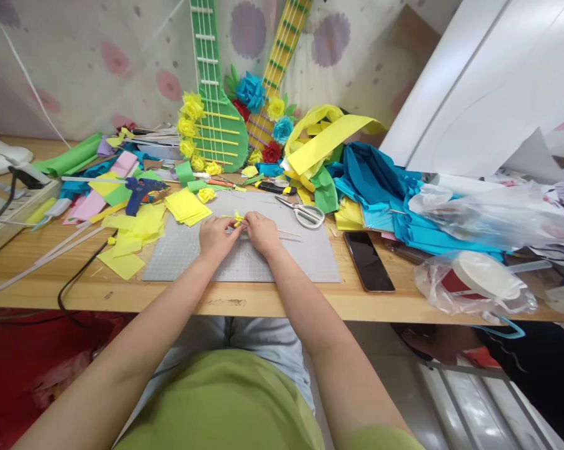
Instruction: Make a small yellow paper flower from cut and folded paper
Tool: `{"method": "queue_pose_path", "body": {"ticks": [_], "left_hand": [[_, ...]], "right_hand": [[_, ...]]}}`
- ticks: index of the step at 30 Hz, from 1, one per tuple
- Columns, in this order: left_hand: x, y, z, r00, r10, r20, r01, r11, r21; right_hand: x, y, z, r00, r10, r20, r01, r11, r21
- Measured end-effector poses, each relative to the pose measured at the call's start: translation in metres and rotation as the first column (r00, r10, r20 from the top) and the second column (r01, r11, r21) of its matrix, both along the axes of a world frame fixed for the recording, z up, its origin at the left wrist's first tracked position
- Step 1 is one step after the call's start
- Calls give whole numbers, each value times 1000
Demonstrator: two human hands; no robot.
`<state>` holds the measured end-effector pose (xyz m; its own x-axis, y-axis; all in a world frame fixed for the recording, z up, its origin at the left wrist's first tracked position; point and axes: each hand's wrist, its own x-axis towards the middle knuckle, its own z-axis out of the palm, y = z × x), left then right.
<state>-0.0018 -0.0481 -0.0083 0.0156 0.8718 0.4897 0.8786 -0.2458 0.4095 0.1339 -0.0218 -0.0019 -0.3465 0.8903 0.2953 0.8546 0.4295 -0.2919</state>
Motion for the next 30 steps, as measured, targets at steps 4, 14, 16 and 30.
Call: {"method": "queue_pose_path", "body": {"ticks": [4, 14, 16, 30], "left_hand": [[0, 1, -1, 999, 45, -6, -46, 997, -57], [3, 3, -2, 990, 135, -35, -137, 986, -93], [5, 3, -2, 987, 155, -34, -158, 983, -95], [3, 4, -1, 986, 144, 88, -140, 989, -49]], "right_hand": [[0, 1, -1, 1000, -6, -24, 5, 1000, -8], [-5, -3, -3, 998, -31, -59, 29, 999, -45], [-7, -3, -2, 998, -39, -57, 36, 998, -52], [-13, -4, -3, 991, -128, 32, 130, 987, -94]]}}
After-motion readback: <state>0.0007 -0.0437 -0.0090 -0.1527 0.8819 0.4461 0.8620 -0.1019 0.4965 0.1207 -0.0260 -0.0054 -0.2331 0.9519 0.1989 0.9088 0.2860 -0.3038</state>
